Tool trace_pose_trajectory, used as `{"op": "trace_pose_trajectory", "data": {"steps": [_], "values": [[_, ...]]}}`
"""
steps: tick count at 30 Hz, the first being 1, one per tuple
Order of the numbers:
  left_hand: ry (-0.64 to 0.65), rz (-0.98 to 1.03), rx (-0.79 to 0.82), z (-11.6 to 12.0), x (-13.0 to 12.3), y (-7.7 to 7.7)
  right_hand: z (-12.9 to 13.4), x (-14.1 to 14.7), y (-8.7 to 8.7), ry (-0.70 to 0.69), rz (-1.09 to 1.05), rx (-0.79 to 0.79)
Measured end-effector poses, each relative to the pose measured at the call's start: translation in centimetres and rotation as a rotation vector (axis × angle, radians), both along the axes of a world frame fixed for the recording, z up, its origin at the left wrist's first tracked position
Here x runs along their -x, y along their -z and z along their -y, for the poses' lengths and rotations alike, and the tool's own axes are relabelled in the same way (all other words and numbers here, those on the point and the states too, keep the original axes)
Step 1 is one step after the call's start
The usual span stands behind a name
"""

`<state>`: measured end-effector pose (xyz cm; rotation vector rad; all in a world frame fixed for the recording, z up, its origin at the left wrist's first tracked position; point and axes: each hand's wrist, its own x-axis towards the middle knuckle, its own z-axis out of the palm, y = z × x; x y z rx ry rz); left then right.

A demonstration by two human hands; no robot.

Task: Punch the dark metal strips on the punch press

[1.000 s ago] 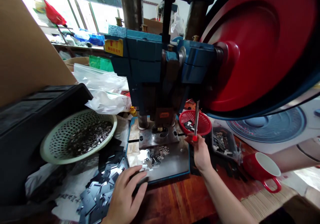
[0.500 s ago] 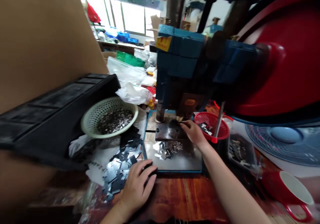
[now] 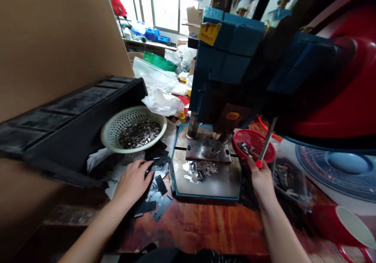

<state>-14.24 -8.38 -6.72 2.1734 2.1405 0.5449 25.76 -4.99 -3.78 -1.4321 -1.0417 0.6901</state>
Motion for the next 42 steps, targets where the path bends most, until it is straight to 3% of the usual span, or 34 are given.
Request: {"op": "trace_pose_trajectory", "data": {"steps": [2,5,9,13,17,22,27,33,38,42], "values": [[0.033,0.022,0.032,-0.8,0.4,0.2,1.3,1.3,-0.1,-0.11,0.131,0.064],[0.054,0.126,0.064,-1.3,0.7,0.1,2.8,3.5,-0.6,-0.303,0.401,0.021],[-0.113,0.33,0.15,-0.4,0.3,-1.5,3.3,5.5,-0.9,-0.506,0.766,-0.066],[-0.271,0.58,0.116,0.9,-0.7,-3.4,3.2,6.8,-0.7,-0.531,0.975,-0.083],[-0.279,0.776,0.073,1.1,-2.0,-3.9,3.2,7.4,-0.4,-0.502,1.07,-0.061],[-0.21,0.936,0.061,0.7,-4.6,-4.3,2.1,7.4,-1.2,-0.46,0.908,-0.088],[-0.091,1.171,0.176,0.1,-8.3,-5.5,-2.6,7.7,-3.0,-0.305,0.766,-0.199],[-0.044,1.301,0.221,-1.1,-11.2,-6.6,-6.6,8.5,-3.1,-0.288,0.784,-0.137],[-0.052,1.379,0.281,-1.2,-12.0,-7.0,-6.5,8.0,-2.9,-0.303,0.604,-0.133],[-0.048,1.394,0.3,-1.2,-12.4,-7.1,-4.2,7.9,-3.3,-0.329,0.472,-0.171]]}}
